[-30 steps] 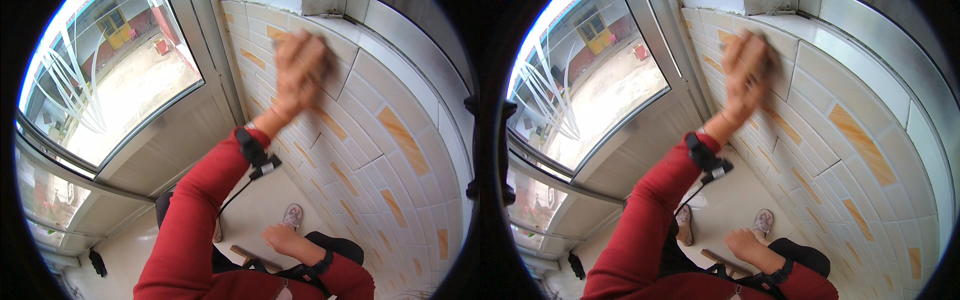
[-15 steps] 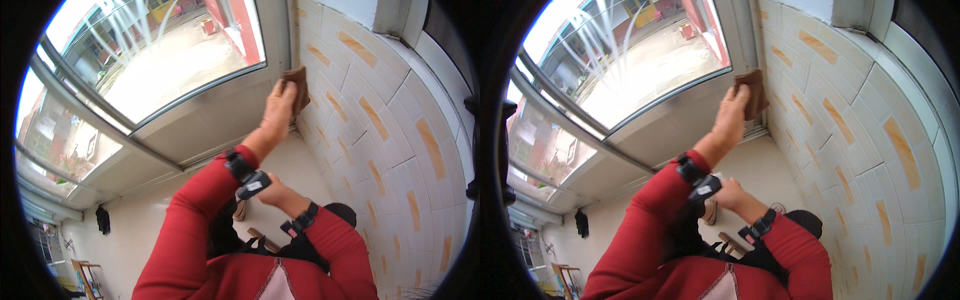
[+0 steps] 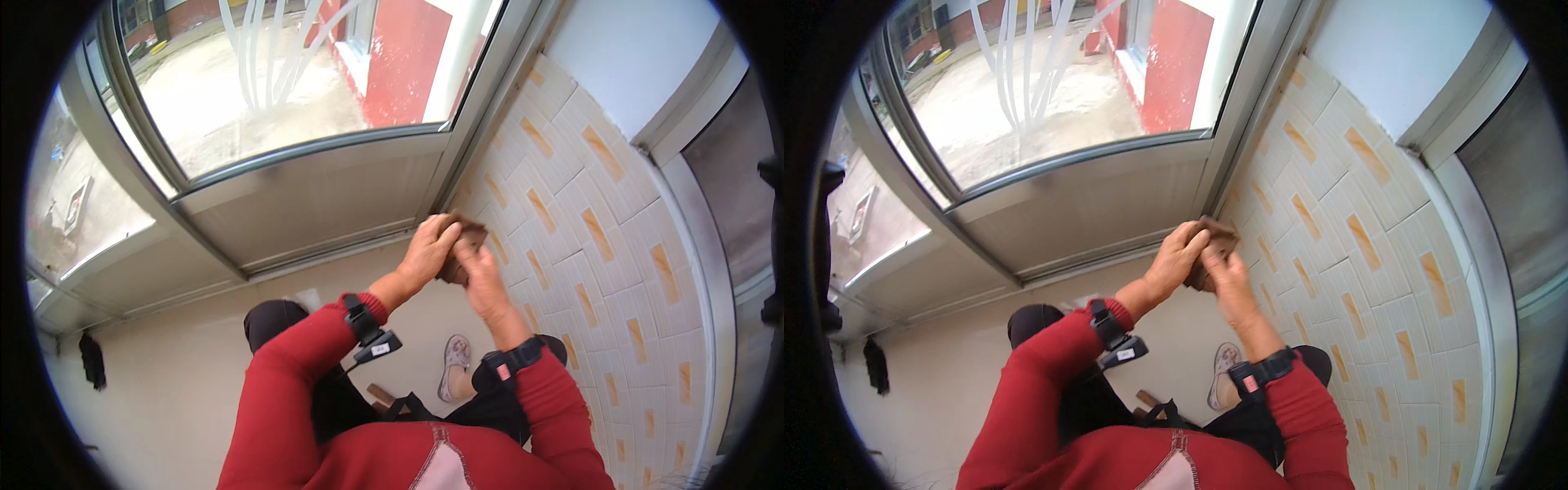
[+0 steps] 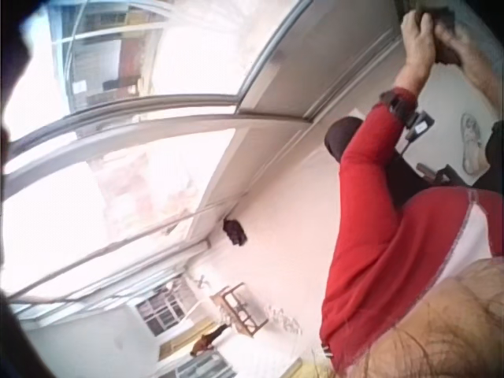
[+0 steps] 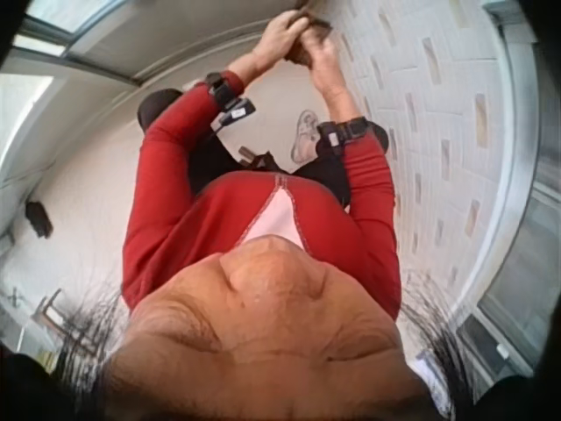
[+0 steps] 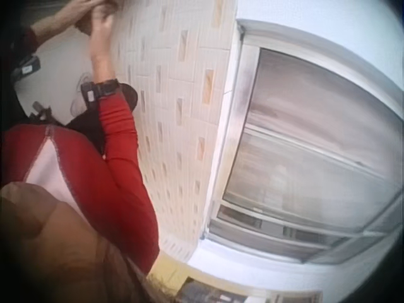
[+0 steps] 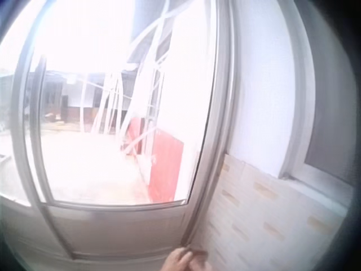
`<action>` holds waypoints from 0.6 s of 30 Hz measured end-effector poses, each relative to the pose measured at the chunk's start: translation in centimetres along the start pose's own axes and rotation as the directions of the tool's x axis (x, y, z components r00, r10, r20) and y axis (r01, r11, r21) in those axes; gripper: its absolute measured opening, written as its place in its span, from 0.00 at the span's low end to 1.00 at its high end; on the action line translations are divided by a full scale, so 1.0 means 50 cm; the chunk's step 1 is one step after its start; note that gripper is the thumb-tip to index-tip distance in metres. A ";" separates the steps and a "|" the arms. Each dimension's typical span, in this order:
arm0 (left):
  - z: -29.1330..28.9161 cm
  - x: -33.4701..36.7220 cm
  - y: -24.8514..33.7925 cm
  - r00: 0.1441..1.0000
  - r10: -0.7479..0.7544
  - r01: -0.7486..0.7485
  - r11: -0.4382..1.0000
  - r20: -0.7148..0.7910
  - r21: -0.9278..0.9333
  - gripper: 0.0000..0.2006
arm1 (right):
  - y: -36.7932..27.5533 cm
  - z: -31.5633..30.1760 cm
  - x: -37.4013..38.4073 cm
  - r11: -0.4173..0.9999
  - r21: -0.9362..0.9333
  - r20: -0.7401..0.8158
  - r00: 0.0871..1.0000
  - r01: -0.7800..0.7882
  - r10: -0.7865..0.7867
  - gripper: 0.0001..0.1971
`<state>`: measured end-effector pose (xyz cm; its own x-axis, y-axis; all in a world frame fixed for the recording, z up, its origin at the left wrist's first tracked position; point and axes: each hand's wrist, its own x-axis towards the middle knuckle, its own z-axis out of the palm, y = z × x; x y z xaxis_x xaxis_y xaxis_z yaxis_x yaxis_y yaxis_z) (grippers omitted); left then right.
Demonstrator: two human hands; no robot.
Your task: The person wipes the interior surfaces of a glass-enclosed balcony or sunroom using a brown cloth. They clean the window frame, sill, and adjacent wall panels in a repetitive wiping motion.
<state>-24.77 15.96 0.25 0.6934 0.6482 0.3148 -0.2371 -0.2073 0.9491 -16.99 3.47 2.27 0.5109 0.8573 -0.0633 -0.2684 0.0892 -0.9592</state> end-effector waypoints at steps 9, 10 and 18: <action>-0.280 0.073 0.125 0.795 0.401 -0.184 0.874 -0.456 0.449 0.17 | -0.122 0.175 0.145 0.850 -0.525 0.083 0.997 0.046 -0.002 0.15; -0.345 0.075 0.157 0.623 0.579 -0.158 0.751 -0.525 0.641 0.19 | -0.178 0.179 0.168 0.802 -0.585 0.197 0.980 0.117 0.001 0.14; -0.797 -0.050 0.197 -0.038 0.636 0.347 0.732 -0.771 0.587 0.50 | -0.442 0.141 0.223 0.428 -0.792 0.130 0.805 0.435 -0.579 0.21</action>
<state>-55.94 41.49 8.42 -0.7017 0.4083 0.5839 0.4664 -0.3564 0.8096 -11.12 14.62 24.69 0.4609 0.7044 0.5398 0.7545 0.0093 -0.6563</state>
